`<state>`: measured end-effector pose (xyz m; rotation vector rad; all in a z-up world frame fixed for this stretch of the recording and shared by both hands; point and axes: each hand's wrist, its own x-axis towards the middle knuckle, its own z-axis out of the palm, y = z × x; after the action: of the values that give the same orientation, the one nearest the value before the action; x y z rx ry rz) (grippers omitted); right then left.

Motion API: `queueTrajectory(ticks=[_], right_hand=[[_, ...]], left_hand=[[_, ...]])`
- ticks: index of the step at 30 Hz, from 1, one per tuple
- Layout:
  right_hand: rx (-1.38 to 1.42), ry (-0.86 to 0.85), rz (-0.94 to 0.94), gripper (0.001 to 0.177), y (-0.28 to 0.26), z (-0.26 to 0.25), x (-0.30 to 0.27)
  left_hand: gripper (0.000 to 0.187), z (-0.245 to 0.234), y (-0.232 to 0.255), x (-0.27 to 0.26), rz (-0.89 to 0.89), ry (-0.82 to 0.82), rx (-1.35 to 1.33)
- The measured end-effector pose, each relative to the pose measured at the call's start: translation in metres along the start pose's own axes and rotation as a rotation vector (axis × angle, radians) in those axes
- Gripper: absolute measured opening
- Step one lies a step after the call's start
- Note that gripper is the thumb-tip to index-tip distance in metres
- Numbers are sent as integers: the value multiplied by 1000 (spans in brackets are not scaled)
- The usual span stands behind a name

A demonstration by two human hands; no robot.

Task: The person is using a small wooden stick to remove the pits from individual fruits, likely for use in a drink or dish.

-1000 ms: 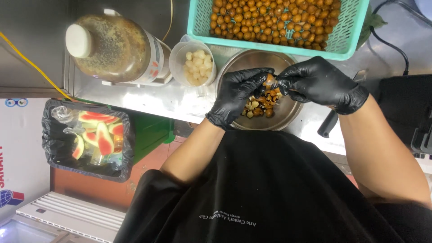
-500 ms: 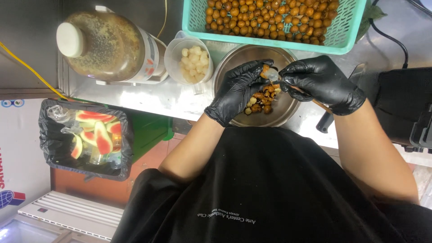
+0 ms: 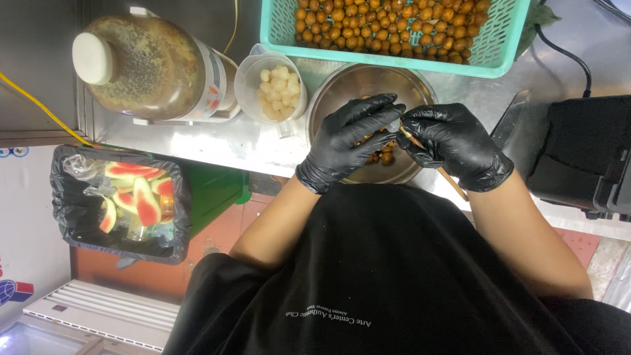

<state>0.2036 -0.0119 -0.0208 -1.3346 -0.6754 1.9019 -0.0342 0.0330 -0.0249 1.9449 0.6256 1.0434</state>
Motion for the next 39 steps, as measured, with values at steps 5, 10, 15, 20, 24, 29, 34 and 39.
queueTrajectory(ticks=[5, 10, 15, 20, 24, 29, 34, 39], right_hand=[[-32, -38, -35, 21, -5, 10, -14], [-164, 7, -107, 21, -4, 19, -27], [69, 241, -250, 25, 6, 26, -14], [-309, 233, -641, 23, -11, 47, -22], [-654, 232, -825, 19, -11, 44, -23], [-644, 241, -791, 18, 0, 40, -23], [-662, 253, -775, 22, 9, 35, -22], [-675, 149, -922, 25, -6, 33, -27]], left_hand=[[37, 5, -4, -3, 68, 16, 126], [23, 35, -40, -29, -173, 86, -129], [26, 40, -40, -34, -547, 260, -613], [26, 35, -34, -35, -572, 161, -628], [31, 27, -36, -38, -503, 26, -559], [35, 34, -20, -33, -549, 74, -629], [32, 31, -4, -28, -534, 123, -465], [32, 19, 9, -22, -401, 70, -210]])
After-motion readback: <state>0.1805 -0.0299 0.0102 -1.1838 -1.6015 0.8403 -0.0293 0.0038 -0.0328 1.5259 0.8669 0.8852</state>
